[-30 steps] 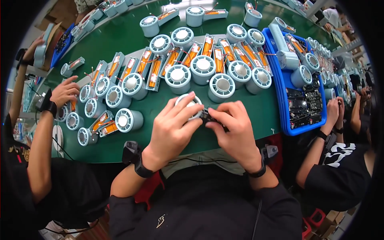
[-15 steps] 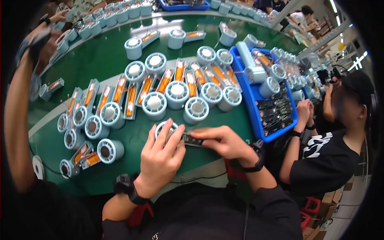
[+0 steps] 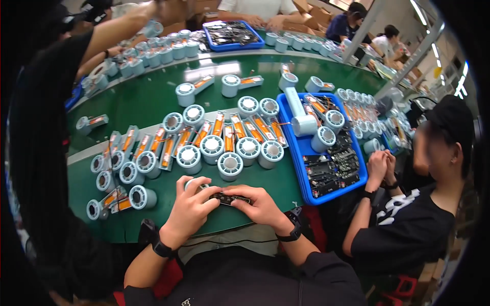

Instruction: The person picks up a battery and a circuit board, connects the battery wires to the board, and presses the board into a fan housing. They then place the assembled fan onto the table and repeat the process.

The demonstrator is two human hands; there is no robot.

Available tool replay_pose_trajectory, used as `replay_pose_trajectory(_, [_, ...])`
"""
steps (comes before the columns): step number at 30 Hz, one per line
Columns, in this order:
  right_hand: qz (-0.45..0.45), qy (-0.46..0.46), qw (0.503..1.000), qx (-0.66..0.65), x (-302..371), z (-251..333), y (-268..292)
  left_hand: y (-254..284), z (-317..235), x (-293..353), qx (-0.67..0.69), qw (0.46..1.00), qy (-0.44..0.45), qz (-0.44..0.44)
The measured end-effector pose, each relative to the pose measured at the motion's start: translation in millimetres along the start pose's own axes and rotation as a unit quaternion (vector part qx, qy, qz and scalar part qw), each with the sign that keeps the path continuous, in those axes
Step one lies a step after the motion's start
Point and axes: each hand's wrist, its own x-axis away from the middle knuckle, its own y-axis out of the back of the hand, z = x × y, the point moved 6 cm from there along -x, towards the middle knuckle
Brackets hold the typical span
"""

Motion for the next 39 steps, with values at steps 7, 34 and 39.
replay_pose_trajectory(7, [-0.101,0.143,0.967,-0.183,7,11,-6,89,-17,-35,-0.122,0.981,-0.027,-0.146])
replay_pose_trajectory(34, [-0.07,0.11,0.991,0.033,12,2,-15,-24,334,-253,-0.287,0.933,0.133,0.169])
replay_pose_trajectory(39, [-0.053,0.134,0.989,0.019,0,4,-12,-46,231,-245,0.001,0.965,0.043,0.258])
